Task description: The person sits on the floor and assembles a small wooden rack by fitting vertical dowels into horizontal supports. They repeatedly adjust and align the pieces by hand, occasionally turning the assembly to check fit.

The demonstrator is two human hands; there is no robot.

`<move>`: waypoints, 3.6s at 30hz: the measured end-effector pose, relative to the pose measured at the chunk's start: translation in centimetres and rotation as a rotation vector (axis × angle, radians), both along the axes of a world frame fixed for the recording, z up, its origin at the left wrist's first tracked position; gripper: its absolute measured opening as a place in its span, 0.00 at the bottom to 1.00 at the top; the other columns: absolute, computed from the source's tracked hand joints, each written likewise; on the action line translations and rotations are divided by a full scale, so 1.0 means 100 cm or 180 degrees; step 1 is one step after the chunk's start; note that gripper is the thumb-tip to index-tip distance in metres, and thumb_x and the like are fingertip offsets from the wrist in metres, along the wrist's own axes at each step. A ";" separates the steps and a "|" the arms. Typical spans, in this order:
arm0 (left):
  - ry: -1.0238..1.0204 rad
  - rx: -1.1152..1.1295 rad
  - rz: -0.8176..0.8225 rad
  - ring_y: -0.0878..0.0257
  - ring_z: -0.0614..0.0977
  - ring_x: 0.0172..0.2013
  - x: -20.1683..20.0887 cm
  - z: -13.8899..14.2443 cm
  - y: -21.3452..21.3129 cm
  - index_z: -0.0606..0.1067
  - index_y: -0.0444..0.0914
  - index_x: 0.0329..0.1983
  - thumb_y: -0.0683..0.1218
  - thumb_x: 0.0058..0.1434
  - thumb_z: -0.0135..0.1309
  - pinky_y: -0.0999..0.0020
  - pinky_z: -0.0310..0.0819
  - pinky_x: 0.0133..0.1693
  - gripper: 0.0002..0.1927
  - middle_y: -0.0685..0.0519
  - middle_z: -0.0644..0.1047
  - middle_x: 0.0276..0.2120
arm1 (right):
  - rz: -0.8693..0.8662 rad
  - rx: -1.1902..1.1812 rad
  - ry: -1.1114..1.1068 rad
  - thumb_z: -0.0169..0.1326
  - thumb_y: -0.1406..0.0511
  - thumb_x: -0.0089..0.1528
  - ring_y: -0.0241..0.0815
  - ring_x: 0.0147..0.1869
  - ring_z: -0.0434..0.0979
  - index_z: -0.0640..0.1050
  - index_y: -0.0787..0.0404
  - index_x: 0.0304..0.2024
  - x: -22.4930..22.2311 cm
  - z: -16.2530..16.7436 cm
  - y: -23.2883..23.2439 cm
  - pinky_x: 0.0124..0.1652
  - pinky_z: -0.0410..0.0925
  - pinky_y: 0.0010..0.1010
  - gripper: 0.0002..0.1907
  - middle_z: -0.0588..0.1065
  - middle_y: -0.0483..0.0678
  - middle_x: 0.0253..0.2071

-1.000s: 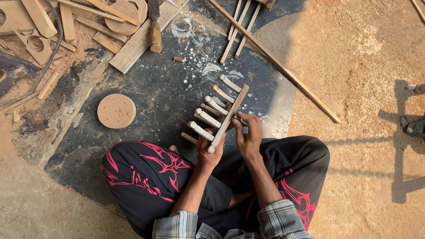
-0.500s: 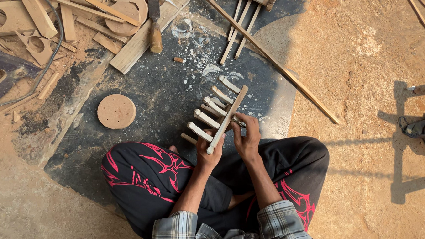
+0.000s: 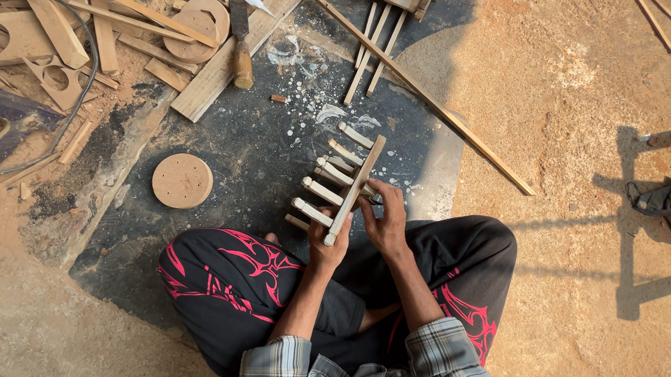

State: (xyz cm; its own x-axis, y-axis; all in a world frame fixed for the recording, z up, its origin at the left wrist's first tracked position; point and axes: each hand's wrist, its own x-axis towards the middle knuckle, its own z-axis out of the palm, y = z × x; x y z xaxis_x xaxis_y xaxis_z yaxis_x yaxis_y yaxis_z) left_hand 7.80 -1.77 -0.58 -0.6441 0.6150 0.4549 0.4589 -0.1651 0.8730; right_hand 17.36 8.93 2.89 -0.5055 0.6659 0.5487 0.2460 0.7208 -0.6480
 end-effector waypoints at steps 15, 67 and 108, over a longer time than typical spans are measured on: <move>0.0077 0.0035 0.0074 0.55 0.80 0.36 -0.002 0.000 -0.001 0.74 0.33 0.42 0.41 0.68 0.59 0.61 0.75 0.37 0.06 0.48 0.77 0.35 | -0.0259 -0.0022 -0.0031 0.68 0.66 0.59 0.45 0.44 0.75 0.80 0.63 0.50 -0.001 0.008 0.003 0.44 0.69 0.35 0.18 0.78 0.49 0.39; 0.0202 -0.0128 0.0015 0.53 0.79 0.37 -0.001 0.000 0.002 0.74 0.34 0.42 0.41 0.67 0.59 0.58 0.74 0.39 0.07 0.47 0.76 0.36 | -0.0485 0.0011 0.0223 0.65 0.67 0.63 0.38 0.36 0.74 0.77 0.63 0.41 -0.001 0.004 -0.001 0.31 0.66 0.28 0.10 0.79 0.50 0.41; 0.0195 -0.0106 -0.0039 0.52 0.79 0.38 -0.004 -0.004 0.001 0.74 0.34 0.41 0.42 0.66 0.59 0.57 0.75 0.39 0.07 0.47 0.77 0.36 | -0.0101 -0.0513 0.0595 0.68 0.63 0.68 0.34 0.44 0.80 0.73 0.60 0.35 0.012 -0.016 0.015 0.42 0.73 0.28 0.16 0.67 0.42 0.31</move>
